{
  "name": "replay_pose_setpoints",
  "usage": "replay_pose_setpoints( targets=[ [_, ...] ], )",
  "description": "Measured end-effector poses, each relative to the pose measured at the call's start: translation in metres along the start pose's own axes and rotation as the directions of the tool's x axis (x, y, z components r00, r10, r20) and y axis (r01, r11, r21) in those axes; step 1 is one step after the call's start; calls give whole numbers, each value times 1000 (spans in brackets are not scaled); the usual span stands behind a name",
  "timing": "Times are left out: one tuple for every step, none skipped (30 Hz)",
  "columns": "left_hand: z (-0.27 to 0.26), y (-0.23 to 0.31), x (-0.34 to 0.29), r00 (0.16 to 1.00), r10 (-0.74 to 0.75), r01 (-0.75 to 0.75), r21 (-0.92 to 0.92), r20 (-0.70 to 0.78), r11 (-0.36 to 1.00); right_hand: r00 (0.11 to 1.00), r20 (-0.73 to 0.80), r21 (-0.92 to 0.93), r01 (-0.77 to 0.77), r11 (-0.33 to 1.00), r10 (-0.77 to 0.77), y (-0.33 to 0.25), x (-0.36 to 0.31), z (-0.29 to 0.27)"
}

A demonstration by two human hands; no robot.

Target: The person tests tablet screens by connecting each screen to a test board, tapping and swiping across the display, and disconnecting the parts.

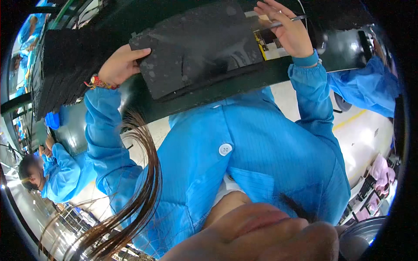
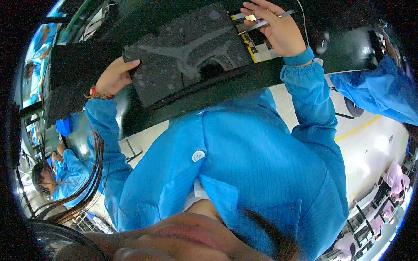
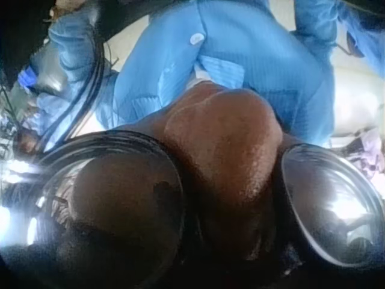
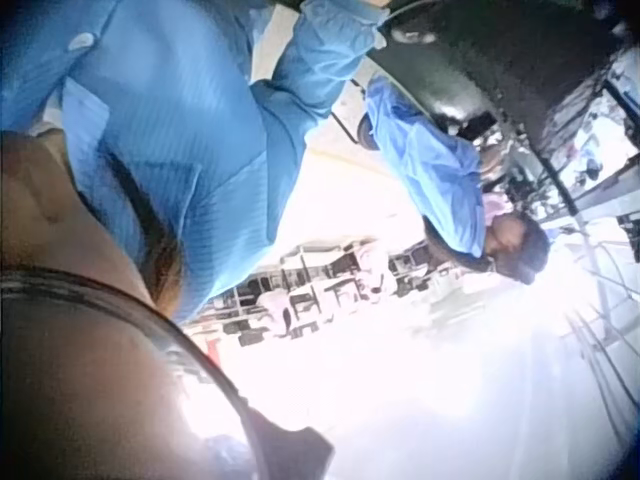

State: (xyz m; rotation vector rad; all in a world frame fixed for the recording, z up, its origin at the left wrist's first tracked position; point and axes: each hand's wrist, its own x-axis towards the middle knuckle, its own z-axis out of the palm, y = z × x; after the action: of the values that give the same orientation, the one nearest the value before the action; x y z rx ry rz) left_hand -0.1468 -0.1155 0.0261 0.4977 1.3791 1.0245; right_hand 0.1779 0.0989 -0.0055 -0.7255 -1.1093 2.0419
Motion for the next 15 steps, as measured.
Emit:
replay_pose_setpoints(
  targets=[
    [-5,6,1,997,-51,61,205,-52,977,999,30,-31,38,999,-37,2,1,-8],
    [-10,13,3,990,-87,124,399,-112,908,995,61,-61,78,995,-75,3,1,-12],
    [-13,19,5,990,-88,124,399,-108,908,996,58,-63,78,995,-75,3,0,-13],
    [-16,24,7,973,-84,200,596,-217,777,995,35,-105,98,990,-95,3,-2,-14],
    [-15,27,11,947,-50,282,749,-316,600,993,10,-151,118,981,-118,2,-2,-16],
    [-13,26,9,946,128,199,843,-299,499,993,6,-156,120,981,-120,1,-2,-19],
    [-7,24,8,947,129,193,844,-293,501,982,-37,-289,167,943,-185,1,-1,-23],
    [11,25,4,902,401,10,935,-161,353,965,-74,-414,201,888,-252,1,-4,-26],
    [28,23,0,775,632,-126,979,-3,159,966,-63,-416,204,886,-251,0,-2,-27],
    [49,19,8,707,675,-322,946,209,44,945,-80,-497,239,834,-319,-7,-10,-33],
    [71,12,11,605,702,-463,883,376,-74,927,-58,-559,278,781,-371,-8,-10,-36],
    [91,3,16,535,665,-559,808,521,-184,929,-51,-561,278,780,-367,-10,-8,-38],
    [112,-6,21,452,610,-642,712,651,-284,940,-50,-622,236,747,-338,-12,-6,-38],
    [133,-14,23,443,582,-688,675,682,-268,951,-49,-678,193,709,-306,-16,-3,-35],
    [152,-24,31,420,543,-749,616,727,-246,952,-64,-684,176,708,-299,-16,-4,-34]
  ],
)
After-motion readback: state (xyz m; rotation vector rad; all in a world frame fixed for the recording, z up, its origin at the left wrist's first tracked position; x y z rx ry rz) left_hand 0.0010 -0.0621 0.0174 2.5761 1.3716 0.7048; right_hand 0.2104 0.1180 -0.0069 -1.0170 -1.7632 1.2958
